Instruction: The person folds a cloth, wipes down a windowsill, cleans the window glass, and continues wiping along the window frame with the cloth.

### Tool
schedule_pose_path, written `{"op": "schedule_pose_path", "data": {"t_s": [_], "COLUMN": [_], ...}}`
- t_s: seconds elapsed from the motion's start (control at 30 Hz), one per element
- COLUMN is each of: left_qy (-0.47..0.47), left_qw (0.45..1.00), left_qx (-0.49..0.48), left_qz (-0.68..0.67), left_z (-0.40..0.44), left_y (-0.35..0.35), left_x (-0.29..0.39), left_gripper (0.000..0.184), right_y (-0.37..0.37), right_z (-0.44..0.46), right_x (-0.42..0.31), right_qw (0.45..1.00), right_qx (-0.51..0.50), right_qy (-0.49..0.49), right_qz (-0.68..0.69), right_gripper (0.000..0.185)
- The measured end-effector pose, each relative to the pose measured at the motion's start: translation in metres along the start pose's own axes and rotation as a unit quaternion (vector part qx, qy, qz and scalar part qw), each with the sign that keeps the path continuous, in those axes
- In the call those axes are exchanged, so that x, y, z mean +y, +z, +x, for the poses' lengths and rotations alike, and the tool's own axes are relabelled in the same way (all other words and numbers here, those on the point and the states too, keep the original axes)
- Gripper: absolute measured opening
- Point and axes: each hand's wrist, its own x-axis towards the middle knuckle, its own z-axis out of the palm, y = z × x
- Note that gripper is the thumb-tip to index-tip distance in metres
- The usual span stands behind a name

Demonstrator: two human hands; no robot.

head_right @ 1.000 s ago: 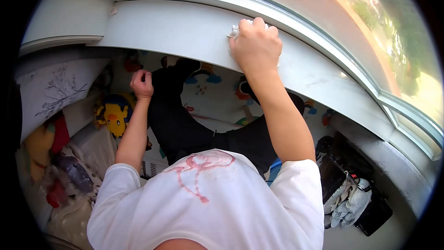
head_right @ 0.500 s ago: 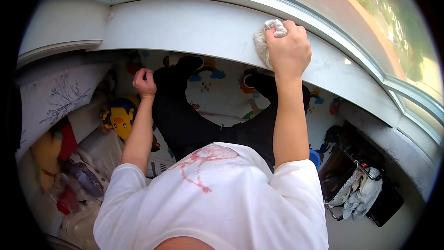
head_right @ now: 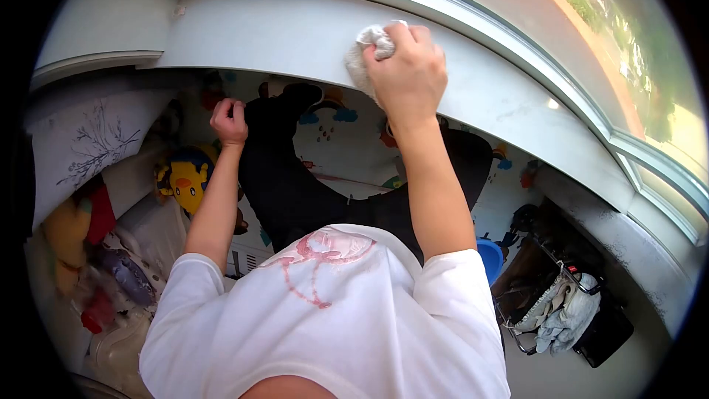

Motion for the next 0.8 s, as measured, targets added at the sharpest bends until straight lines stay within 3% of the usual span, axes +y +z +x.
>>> {"op": "schedule_pose_path", "data": {"t_s": [0.13,0.3,0.53,0.63,0.73,0.8], "left_qy": [-0.015,-0.008,-0.017,-0.033,-0.071,-0.066], "left_qw": [1.000,1.000,1.000,0.998,0.979,0.938], "left_qx": [-0.001,0.006,-0.003,0.031,0.059,0.038], "left_qz": [0.000,0.004,0.014,-0.044,-0.183,-0.338], "left_z": [-0.001,-0.003,0.001,-0.005,-0.006,-0.008], "left_y": [-0.006,-0.004,0.002,0.000,-0.019,-0.026], "left_x": [0.003,0.001,0.012,0.013,0.066,0.115], "left_gripper": [0.011,0.010,0.010,0.011,0.013,0.021], "right_y": [-0.041,-0.017,0.069,0.063,0.049,0.032], "right_z": [-0.014,-0.010,-0.004,-0.001,-0.009,-0.018], "right_x": [0.074,0.036,-0.097,-0.088,-0.061,-0.047], "right_qw": [0.985,0.976,0.997,0.988,0.967,0.958], "right_qx": [0.057,0.051,0.020,0.049,0.075,0.077], "right_qy": [0.108,0.123,-0.078,-0.042,-0.006,0.022], "right_qz": [-0.120,-0.174,0.017,0.142,0.244,0.276], "right_gripper": [0.023,0.025,0.022,0.024,0.032,0.038]}}
